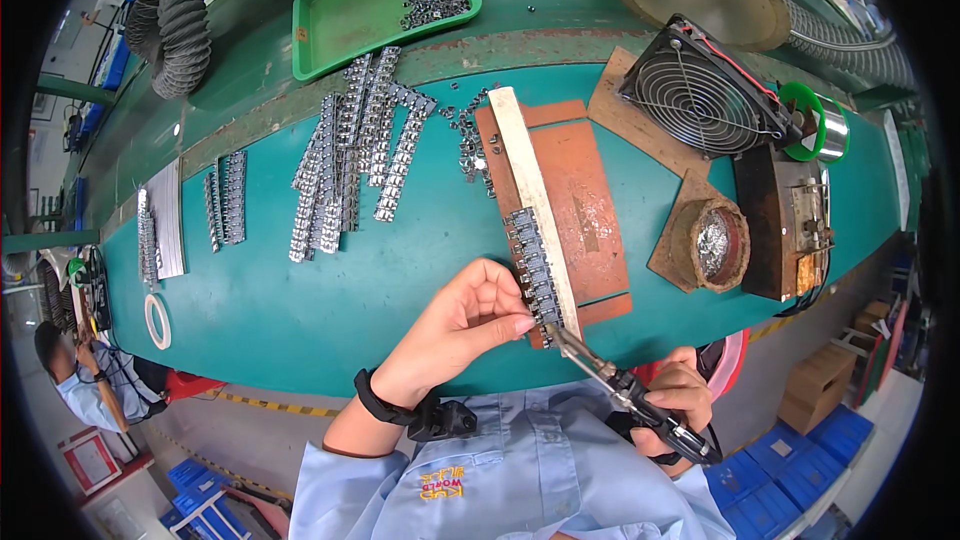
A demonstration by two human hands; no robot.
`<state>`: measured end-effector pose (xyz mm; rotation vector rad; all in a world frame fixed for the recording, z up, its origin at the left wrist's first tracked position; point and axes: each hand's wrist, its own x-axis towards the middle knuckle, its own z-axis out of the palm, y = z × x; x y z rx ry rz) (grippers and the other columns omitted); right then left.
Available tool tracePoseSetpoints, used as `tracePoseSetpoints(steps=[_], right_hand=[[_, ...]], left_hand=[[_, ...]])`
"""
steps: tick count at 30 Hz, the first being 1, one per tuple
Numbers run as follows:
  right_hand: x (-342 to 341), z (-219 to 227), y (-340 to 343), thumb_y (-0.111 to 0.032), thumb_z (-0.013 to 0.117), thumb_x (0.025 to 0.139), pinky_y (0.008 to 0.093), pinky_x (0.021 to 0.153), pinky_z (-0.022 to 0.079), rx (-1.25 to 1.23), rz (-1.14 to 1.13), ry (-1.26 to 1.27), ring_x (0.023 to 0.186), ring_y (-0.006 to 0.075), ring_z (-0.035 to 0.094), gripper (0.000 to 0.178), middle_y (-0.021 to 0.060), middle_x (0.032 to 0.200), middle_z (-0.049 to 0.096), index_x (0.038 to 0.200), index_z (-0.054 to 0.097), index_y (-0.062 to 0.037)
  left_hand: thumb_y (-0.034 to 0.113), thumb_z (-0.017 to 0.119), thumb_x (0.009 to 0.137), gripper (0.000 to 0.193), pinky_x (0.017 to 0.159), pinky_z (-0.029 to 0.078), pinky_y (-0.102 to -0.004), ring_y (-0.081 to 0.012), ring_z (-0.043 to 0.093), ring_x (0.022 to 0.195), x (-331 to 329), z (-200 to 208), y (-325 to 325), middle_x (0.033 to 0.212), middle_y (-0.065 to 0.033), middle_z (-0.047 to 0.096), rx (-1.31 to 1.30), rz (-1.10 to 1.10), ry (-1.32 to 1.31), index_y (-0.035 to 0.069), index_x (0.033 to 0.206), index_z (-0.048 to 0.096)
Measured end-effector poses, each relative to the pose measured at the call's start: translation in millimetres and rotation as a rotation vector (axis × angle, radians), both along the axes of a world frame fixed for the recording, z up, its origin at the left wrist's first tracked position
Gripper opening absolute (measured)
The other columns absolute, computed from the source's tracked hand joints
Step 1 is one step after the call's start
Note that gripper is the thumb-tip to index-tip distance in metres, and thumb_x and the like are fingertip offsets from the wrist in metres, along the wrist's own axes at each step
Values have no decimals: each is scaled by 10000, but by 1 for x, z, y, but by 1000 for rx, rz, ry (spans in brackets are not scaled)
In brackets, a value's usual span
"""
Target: The person solders electronic components onto a strip mounted on a wooden block using a soldering iron, positioning small parts and handling metal component strips by hand.
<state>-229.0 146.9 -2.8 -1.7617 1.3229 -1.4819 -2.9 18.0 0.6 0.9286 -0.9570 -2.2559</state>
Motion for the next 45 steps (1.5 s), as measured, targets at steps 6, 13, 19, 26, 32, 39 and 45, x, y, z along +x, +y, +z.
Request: tracePoseSetpoints(steps=[6,13,19,26,32,39,45], right_hand=[[0,-14,4,-310,714,689,325,632,363,-75,-118,-138,578,174,477,428,56,661,499,934,487,-44],[18,-29,-18,-391,669,733,272,645,324,25,-300,-351,618,126,406,444,29,676,433,908,454,-44],[16,-30,-22,-357,660,750,236,617,323,61,-355,-428,667,127,408,424,34,724,424,919,449,-31],[14,-29,-17,-319,651,757,236,617,326,117,-319,-391,681,122,407,399,34,738,425,943,444,-32],[9,-29,-16,-175,683,736,263,652,378,80,-269,-386,719,148,461,351,68,778,483,957,469,-5],[10,-28,-17,-110,672,731,253,638,388,36,-261,-359,698,138,466,324,67,782,484,963,472,-4],[9,-26,-16,-66,658,732,250,636,394,34,-255,-335,697,135,476,307,75,790,493,970,475,0]], left_hand=[[-31,585,794,222,691,446,-216,-95,558,761,0,2,0,813,-23,560,13,-7,-5,58,940,443],[-34,543,825,184,730,449,-246,-138,587,810,2,-2,0,867,-67,591,-29,-39,5,44,949,431],[-17,544,831,161,724,446,-234,-122,575,816,2,-1,1,862,-51,584,-63,-39,-63,42,945,446],[20,545,836,119,680,455,-228,-99,547,737,10,-3,-1,811,-40,559,-68,59,-124,37,940,488],[36,564,828,100,634,434,-221,-84,522,698,22,18,-33,782,-21,556,-436,63,-448,21,917,521],[30,614,772,117,569,421,-228,-86,496,621,8,0,-78,749,-24,547,-1001,2,-883,11,863,543],[14,602,763,97,547,426,-237,-129,527,599,-2,-7,-79,732,-69,562,-1203,49,-1023,9,835,539]])
